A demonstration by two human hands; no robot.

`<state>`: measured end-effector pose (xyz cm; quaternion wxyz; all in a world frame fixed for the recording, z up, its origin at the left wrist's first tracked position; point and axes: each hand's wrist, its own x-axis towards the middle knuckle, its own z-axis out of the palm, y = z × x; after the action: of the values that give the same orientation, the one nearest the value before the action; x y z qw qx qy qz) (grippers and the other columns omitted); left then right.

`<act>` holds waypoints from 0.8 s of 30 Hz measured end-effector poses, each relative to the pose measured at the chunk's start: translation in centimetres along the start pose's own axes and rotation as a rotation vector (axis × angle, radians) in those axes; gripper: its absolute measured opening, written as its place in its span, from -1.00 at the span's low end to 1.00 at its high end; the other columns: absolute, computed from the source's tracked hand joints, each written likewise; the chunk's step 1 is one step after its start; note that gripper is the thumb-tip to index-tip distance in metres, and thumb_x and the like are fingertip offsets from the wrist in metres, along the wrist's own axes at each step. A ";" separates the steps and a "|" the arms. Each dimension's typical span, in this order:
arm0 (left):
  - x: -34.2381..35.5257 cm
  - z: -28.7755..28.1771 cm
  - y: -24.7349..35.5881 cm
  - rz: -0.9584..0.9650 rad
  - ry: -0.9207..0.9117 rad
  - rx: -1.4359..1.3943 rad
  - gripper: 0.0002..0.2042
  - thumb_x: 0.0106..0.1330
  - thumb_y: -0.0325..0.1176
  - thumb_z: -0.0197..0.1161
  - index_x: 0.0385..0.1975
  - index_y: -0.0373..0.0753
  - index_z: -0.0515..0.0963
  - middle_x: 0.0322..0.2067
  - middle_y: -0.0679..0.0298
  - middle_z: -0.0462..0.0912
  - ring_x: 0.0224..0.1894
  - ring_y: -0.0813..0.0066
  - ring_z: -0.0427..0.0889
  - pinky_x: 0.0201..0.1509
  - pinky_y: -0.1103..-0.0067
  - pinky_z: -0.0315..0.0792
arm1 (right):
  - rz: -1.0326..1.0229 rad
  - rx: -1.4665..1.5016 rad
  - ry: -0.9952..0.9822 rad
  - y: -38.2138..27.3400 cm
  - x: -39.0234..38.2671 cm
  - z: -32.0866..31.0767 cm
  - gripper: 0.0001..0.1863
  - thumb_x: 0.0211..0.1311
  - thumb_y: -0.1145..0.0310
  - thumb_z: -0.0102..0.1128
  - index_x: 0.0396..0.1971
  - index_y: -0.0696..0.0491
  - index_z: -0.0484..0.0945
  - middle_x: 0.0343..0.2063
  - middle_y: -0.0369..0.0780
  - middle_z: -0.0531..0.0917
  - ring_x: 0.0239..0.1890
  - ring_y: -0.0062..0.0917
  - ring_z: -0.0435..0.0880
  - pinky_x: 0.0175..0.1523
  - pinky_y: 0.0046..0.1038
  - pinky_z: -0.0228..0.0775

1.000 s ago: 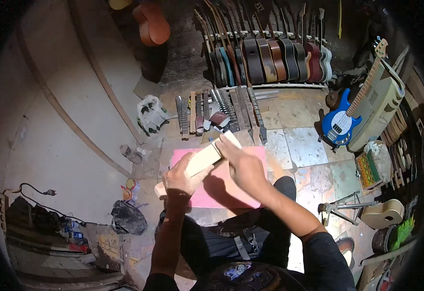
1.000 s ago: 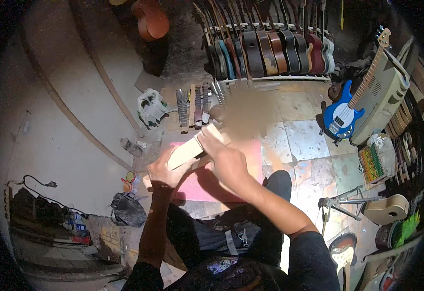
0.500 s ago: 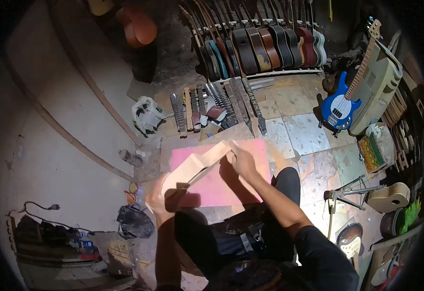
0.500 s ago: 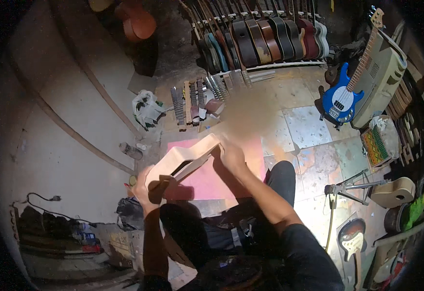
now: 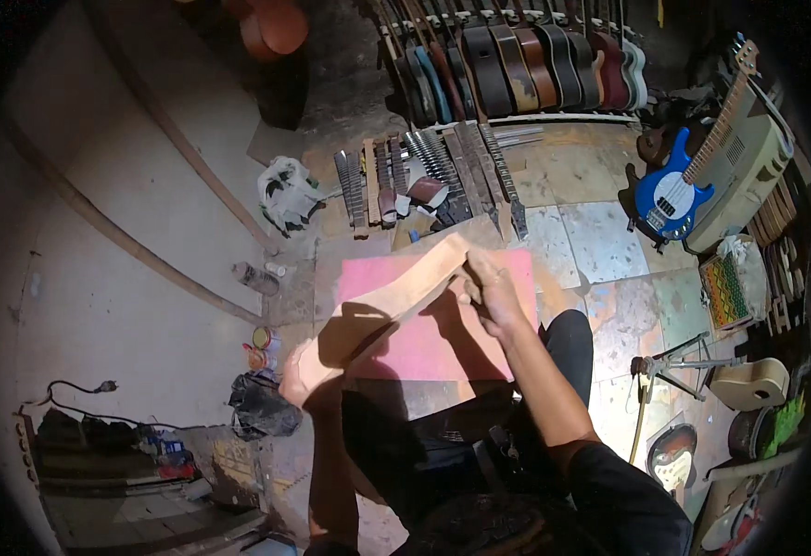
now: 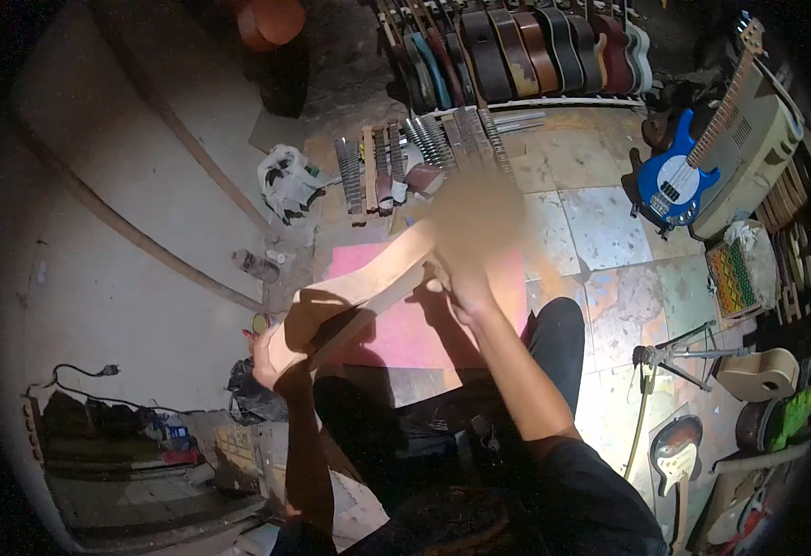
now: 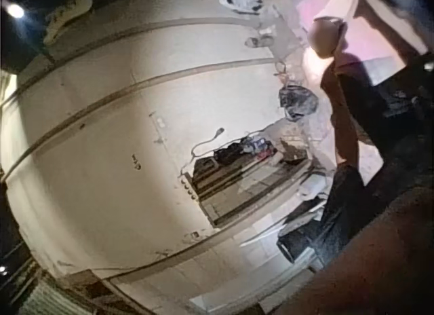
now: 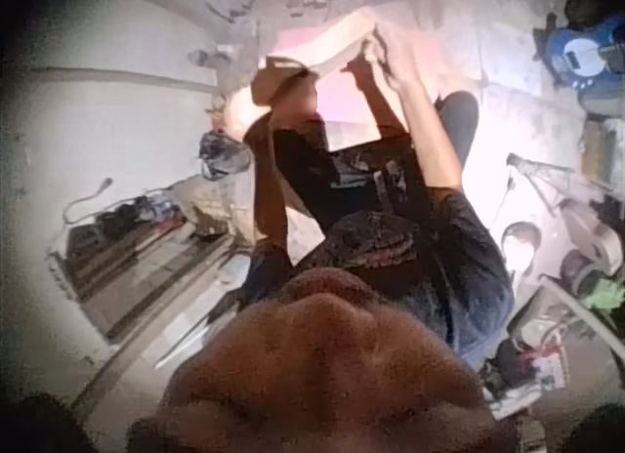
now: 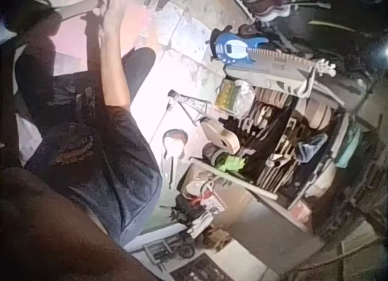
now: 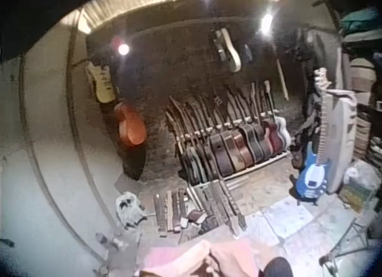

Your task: The person sands a wooden guitar neck using a small rectangular block of sandpaper, rubbing the surfaces and edges repeatedly before rotating the piece to sand the other side.

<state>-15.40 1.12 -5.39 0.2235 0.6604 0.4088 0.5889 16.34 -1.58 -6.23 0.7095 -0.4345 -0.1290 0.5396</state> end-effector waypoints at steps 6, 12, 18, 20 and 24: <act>-4.0 4.9 -6.9 -0.205 -0.116 0.067 -0.34 -0.08 -0.48 0.67 0.10 -0.28 0.53 0.02 0.15 0.62 0.10 0.24 0.63 0.19 0.34 0.54 | -0.122 -0.156 0.034 -0.9 2.9 -3.5 -0.63 0.56 0.16 0.21 0.20 0.04 0.61 -0.20 -0.37 0.72 -0.36 -0.74 0.63 -0.33 -0.64 0.46; -5.3 6.2 -8.0 0.046 -0.232 0.276 -0.38 -0.03 -0.42 0.68 0.08 -0.26 0.54 -0.13 0.11 0.67 -0.08 0.18 0.69 0.07 0.33 0.57 | -0.099 -0.290 0.054 1.3 4.0 -7.8 -0.58 0.57 0.13 0.17 0.29 -0.03 0.57 -0.21 -0.43 0.69 -0.36 -0.73 0.59 -0.24 -0.56 0.52; -0.2 9.2 -0.5 -0.094 -0.515 0.156 -0.45 -0.03 -0.36 0.67 -0.01 -0.25 0.58 -0.13 0.04 0.74 -0.04 0.17 0.75 0.09 0.35 0.58 | -0.287 -0.800 0.034 -0.1 3.2 -9.3 -0.53 0.47 0.43 0.08 0.34 0.01 0.53 -0.09 -0.25 0.72 -0.24 -0.61 0.65 -0.14 -0.44 0.60; 1.3 10.8 1.0 -0.163 -0.594 0.175 -0.41 -0.03 -0.35 0.67 0.04 -0.24 0.56 -0.13 0.02 0.76 -0.01 0.17 0.78 0.09 0.37 0.62 | -0.627 -1.176 0.084 -1.5 0.9 -7.3 -0.42 0.35 0.58 0.04 0.39 0.04 0.47 0.06 -0.07 0.70 -0.04 -0.35 0.73 0.04 -0.36 0.62; 1.8 11.2 1.4 -0.196 -0.574 0.279 -0.39 0.01 -0.38 0.64 0.10 -0.23 0.52 -0.15 -0.01 0.79 -0.06 0.13 0.82 0.02 0.34 0.67 | -0.641 -1.452 -0.043 0.1 -1.9 -5.5 -0.31 0.22 0.73 0.03 0.38 -0.02 0.51 0.33 0.05 0.55 0.35 -0.09 0.58 0.34 -0.31 0.50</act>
<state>-4.32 3.92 -5.55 0.2924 0.7811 0.4674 0.2931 19.11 -5.91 -9.01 0.3669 -0.7198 -0.5810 0.0980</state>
